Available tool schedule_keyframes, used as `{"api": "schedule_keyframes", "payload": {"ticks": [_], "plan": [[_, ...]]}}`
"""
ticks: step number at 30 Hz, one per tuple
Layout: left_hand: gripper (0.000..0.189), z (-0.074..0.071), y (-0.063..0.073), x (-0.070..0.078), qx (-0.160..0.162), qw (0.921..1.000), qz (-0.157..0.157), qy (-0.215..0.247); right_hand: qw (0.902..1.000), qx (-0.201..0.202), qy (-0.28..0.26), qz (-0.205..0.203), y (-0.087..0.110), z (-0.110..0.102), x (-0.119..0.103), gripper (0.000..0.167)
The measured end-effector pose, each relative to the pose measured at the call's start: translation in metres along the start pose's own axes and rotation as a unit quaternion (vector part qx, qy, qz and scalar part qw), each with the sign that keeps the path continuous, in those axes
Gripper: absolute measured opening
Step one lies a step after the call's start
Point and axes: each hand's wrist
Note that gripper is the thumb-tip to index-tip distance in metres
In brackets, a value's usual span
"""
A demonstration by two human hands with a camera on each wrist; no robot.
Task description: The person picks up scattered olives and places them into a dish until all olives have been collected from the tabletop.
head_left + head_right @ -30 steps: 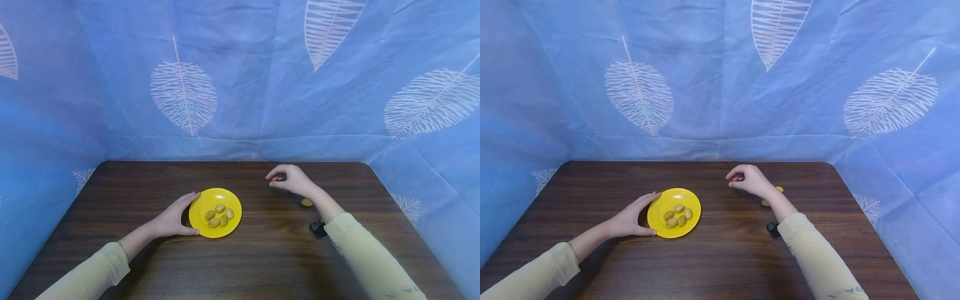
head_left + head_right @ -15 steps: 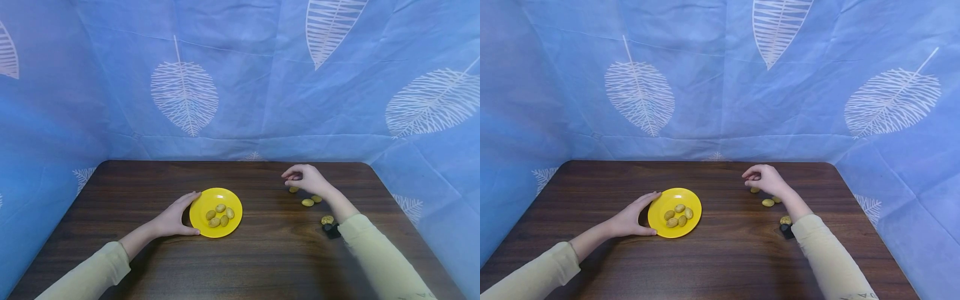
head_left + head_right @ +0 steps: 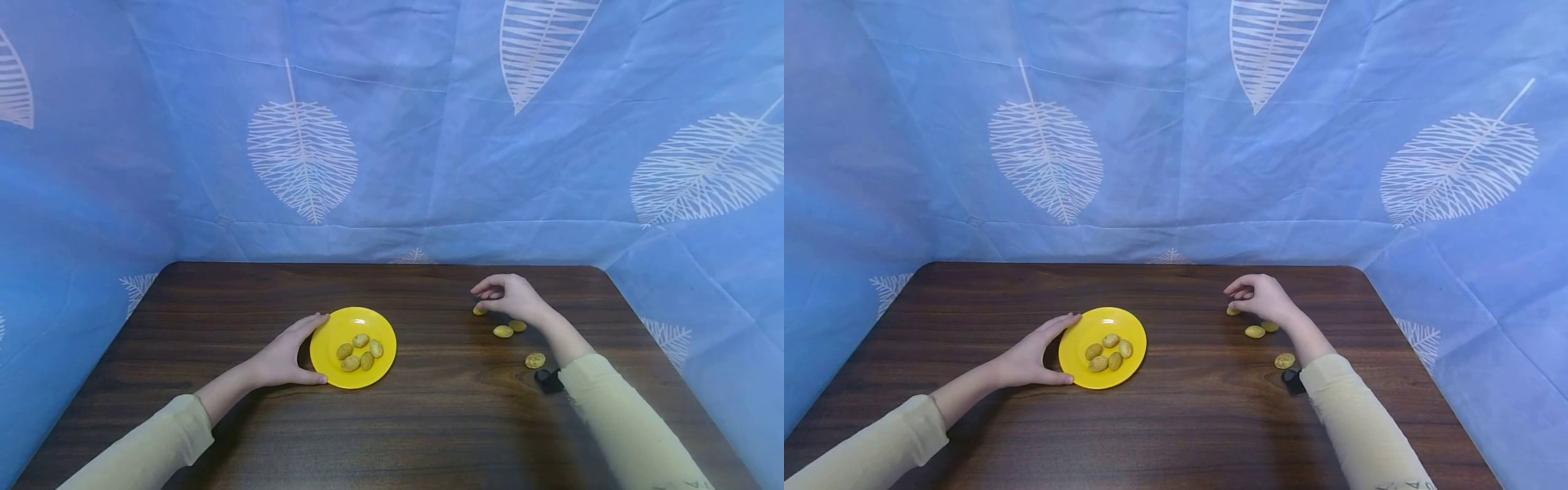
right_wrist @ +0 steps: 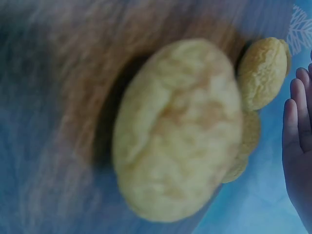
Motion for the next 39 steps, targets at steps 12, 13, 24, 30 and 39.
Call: {"api": "schedule_keyframes", "payload": {"ticks": [12,13,24,30,39], "plan": [[0.109,-0.001,-0.002,0.000,-0.003,1.0000,-0.002,0.003,0.9998,-0.002,0.014,0.017,0.001,0.003,0.008,0.028],[0.109,-0.001,-0.002,0.000,-0.003,1.0000,-0.002,0.004,0.9997,-0.004,0.013,0.019,0.001,0.003,0.009,0.028],[0.109,-0.002,-0.004,-0.001,-0.002,1.0000,-0.004,0.005,0.9997,-0.015,0.004,0.019,0.000,0.005,0.012,0.025],[0.109,-0.002,-0.004,-0.002,-0.001,1.0000,-0.003,0.004,0.9996,-0.015,-0.003,0.023,-0.001,0.006,0.012,0.023],[0.109,-0.002,-0.004,-0.003,-0.003,1.0000,-0.002,0.005,0.9998,-0.006,0.004,0.020,-0.003,0.007,0.011,0.021]]}}
Point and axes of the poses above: each hand's wrist, its own y-axis away from the middle knuckle, its own z-axis out of the palm, x = y × z, and after that the axes turned 10 degrees about -x, right-handed
